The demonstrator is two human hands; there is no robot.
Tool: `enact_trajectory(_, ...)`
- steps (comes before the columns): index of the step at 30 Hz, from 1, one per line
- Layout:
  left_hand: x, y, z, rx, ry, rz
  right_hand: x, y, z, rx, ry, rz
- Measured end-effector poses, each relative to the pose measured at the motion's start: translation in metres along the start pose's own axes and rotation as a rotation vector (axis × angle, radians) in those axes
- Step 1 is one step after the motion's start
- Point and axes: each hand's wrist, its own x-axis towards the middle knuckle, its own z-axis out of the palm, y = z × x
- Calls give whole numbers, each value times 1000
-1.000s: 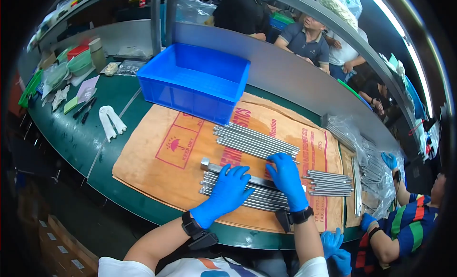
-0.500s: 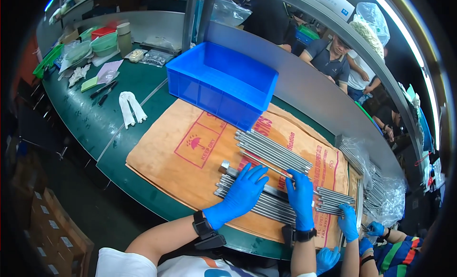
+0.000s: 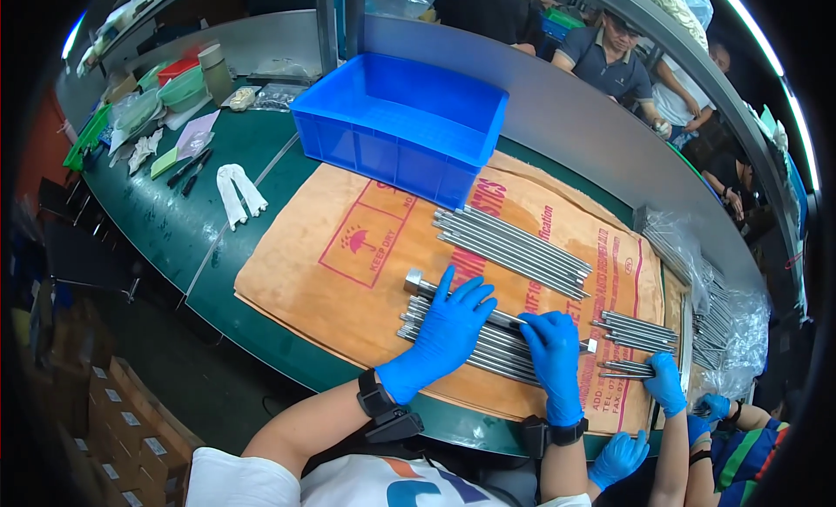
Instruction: The person gathers metal rods by hand and aligns them against a metal bar before sliding the group into a plastic bag.
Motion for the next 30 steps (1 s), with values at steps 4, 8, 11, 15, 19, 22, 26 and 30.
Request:
enact_trajectory(4,1,0,2,-21,24,-6,-2,2,-1,-11,9,-29)
enact_trajectory(8,5,6,6,-39,47,20,-3,4,-6,-20,-28,-12)
enact_trajectory(11,-3,-5,1,-5,64,-12,0,1,6,2,-60,-45)
enact_trajectory(15,7,-1,-1,-32,7,-11,-2,6,3,-59,-27,-32)
enact_trajectory(19,6,9,-12,-38,-16,-9,-5,-1,-10,-93,-69,-32)
enact_trajectory(22,3,11,-9,-91,12,16,-8,-1,-11,-29,-95,-52)
enact_trajectory(26,0,9,-2,-131,21,17,-4,-3,-11,8,-148,-46)
enact_trajectory(30,0,10,-3,-149,23,15,17,7,-11,-11,-197,-5)
